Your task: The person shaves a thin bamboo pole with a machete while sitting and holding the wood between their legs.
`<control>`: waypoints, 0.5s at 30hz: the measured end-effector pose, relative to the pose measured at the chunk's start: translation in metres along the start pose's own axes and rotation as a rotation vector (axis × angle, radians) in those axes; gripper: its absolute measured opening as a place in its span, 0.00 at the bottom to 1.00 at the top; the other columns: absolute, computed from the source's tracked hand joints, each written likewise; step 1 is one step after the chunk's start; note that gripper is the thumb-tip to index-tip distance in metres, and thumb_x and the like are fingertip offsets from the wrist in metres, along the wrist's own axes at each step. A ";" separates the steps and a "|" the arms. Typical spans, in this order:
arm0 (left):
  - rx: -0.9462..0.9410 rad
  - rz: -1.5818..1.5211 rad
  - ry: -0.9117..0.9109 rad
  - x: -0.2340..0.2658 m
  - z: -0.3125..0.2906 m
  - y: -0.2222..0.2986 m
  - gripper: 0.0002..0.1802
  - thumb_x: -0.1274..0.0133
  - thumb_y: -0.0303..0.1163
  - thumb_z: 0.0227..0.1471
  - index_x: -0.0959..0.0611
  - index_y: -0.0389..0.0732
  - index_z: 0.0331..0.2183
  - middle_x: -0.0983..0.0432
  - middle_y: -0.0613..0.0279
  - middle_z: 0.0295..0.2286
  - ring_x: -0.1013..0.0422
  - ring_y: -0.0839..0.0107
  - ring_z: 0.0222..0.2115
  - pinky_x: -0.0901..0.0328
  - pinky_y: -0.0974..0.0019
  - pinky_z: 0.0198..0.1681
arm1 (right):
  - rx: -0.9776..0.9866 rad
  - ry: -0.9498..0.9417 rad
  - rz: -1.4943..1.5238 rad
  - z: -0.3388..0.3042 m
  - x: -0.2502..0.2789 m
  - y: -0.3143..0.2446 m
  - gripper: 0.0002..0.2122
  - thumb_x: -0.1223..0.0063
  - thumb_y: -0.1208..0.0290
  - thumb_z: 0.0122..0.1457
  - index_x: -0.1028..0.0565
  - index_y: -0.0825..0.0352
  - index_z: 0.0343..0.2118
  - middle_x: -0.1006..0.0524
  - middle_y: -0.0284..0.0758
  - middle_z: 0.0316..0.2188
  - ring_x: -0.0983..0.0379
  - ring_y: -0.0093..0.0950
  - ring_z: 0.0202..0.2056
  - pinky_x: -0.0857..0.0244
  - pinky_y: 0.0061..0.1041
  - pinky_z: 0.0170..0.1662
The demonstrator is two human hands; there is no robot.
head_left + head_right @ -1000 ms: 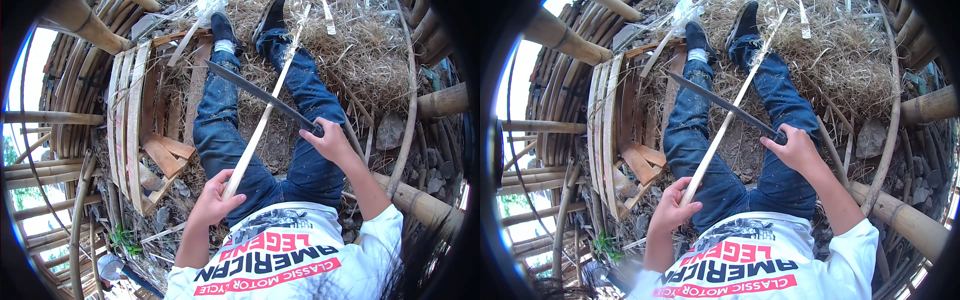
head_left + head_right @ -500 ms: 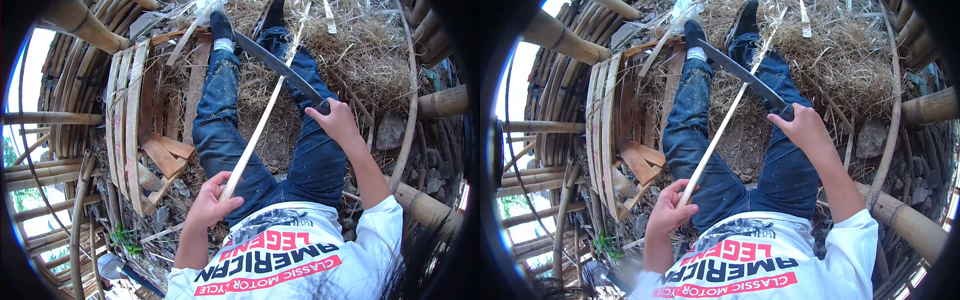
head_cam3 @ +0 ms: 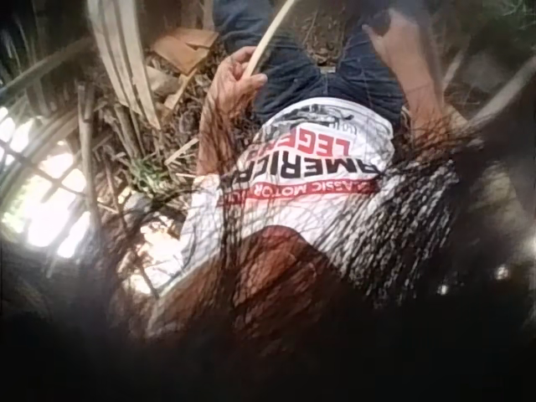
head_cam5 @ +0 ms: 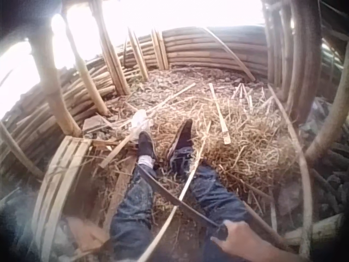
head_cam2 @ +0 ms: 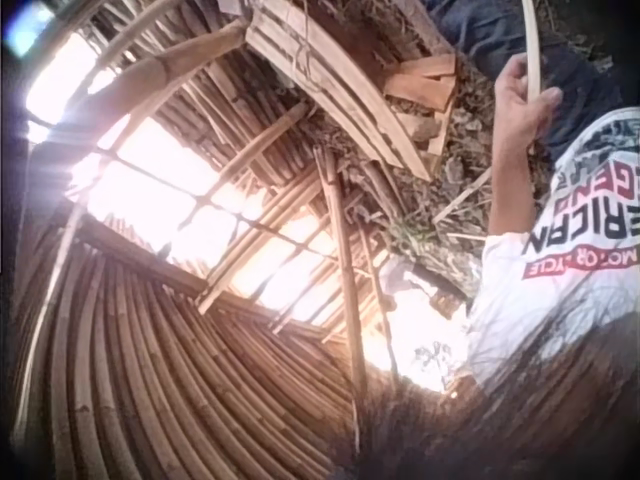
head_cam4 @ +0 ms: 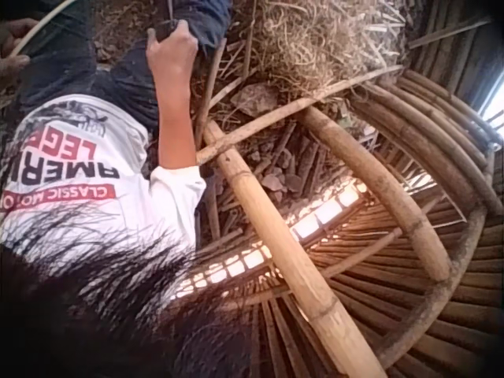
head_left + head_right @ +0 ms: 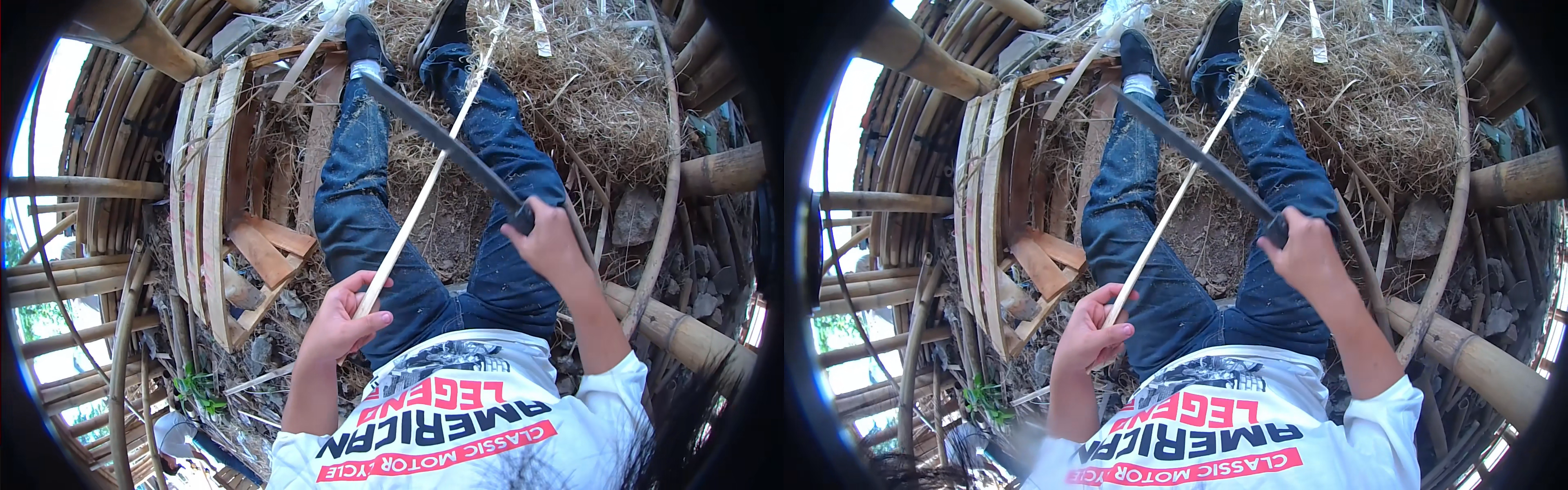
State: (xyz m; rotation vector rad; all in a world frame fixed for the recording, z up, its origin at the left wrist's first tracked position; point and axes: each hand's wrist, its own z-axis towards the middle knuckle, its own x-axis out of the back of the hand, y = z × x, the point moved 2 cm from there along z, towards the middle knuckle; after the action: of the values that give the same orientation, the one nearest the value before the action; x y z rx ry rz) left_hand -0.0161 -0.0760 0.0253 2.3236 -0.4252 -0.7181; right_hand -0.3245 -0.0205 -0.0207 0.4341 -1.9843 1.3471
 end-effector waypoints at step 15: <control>-0.042 -0.010 -0.012 -0.004 -0.001 -0.001 0.26 0.43 0.17 0.49 0.32 0.30 0.50 0.41 0.76 0.14 0.44 0.89 0.08 0.49 0.80 0.09 | -0.079 0.144 -0.157 0.020 -0.005 0.032 0.11 0.35 0.67 0.46 0.23 0.69 0.28 0.22 0.47 0.25 0.24 0.47 0.33 0.30 0.41 0.36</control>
State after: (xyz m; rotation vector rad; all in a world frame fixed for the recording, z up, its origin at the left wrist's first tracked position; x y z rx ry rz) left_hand -0.0179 -0.0726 0.0267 2.2844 -0.4000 -0.7401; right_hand -0.3473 -0.0262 -0.0501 0.4335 -1.8385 1.1659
